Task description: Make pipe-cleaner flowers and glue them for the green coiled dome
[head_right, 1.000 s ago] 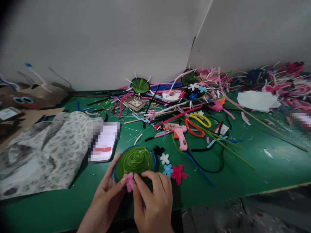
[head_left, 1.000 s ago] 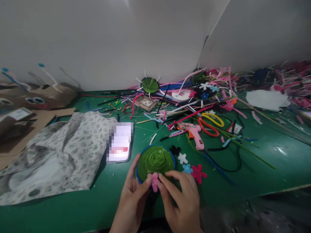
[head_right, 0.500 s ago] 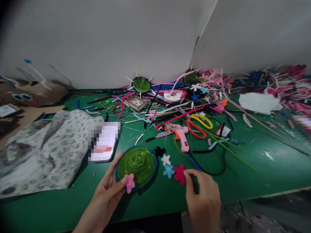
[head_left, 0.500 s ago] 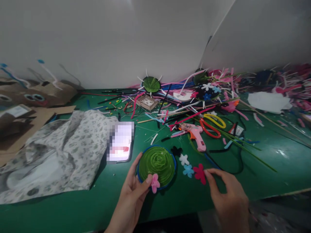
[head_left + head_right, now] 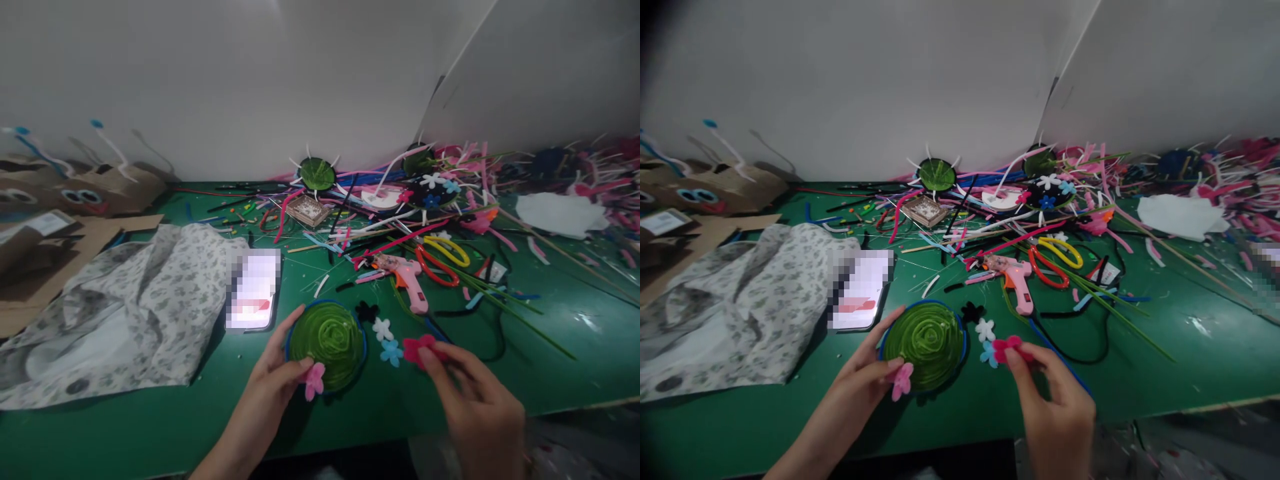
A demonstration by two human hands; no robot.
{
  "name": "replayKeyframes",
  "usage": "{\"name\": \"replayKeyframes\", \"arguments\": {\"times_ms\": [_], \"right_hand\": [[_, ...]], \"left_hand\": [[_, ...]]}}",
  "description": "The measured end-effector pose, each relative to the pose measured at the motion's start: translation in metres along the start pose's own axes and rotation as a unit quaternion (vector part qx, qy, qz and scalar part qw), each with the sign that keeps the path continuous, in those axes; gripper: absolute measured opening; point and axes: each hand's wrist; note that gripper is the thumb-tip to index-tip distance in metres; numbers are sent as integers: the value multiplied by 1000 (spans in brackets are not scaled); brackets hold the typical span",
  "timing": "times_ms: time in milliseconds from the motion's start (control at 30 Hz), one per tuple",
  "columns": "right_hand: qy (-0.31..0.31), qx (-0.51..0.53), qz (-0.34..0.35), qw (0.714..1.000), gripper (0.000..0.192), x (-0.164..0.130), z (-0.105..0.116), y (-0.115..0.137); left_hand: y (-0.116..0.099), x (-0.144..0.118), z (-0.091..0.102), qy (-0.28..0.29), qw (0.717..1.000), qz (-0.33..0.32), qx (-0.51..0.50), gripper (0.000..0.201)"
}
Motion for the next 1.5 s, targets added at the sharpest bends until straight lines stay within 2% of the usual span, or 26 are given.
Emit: {"name": "replayKeyframes", "arguments": {"times_ms": [67, 133, 200, 267, 433, 733, 867, 967, 1033, 1100, 1167, 1233, 1367, 1500], "right_hand": [[98, 107, -44, 988, 28, -1, -14, 20], [185, 155, -67, 968, 25, -1, -29, 35], [231, 171, -79, 954, 23, -1, -41, 41], [247, 183, -90, 947, 23, -1, -48, 41], [257, 199, -105, 940, 24, -3, -51, 33], [250, 191, -99, 944, 23, -5, -55, 31], [233, 202, -59, 949, 20, -7, -56, 29], [235, 224, -58, 944, 21, -10, -58, 26], [216, 235, -74, 945, 18, -12, -59, 22], [166, 227, -70, 957, 16, -15, -59, 18], [123, 195, -36, 973, 13, -18, -59, 15], [113, 152, 12, 982, 12, -21, -58, 14], [146, 105, 106, 978, 10, -19, -52, 16], [187, 91, 149, 967, 13, -17, -44, 18]], "left_hand": [[-1, 0, -2, 14, 1000, 8, 0, 76], [-1, 0, -3, 16, 1000, 6, -5, 74], [1, 0, -3, 15, 1000, 0, -8, 71], [1, 1, -3, 24, 1000, 3, 0, 70], [1, 4, -4, 28, 999, 12, 13, 69], [3, 7, -6, 39, 998, 12, 37, 62], [5, 10, -12, -3, 992, -4, 122, 66], [6, 11, -16, -26, 991, -11, 131, 66], [7, 12, -17, -34, 992, -18, 118, 66], [9, 12, -17, -38, 993, -16, 108, 68], [11, 13, -16, -38, 994, -7, 105, 71], [12, 13, -15, -41, 994, -4, 102, 72], [12, 11, -14, -45, 993, -17, 107, 68], [9, 7, -16, -55, 991, -21, 119, 67]]}}
Point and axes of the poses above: each hand's wrist, its own x-axis towards the middle knuckle, its own z-axis out of the back of the hand, y = z × x, and after that the axes turned 3 degrees about z, right-handed
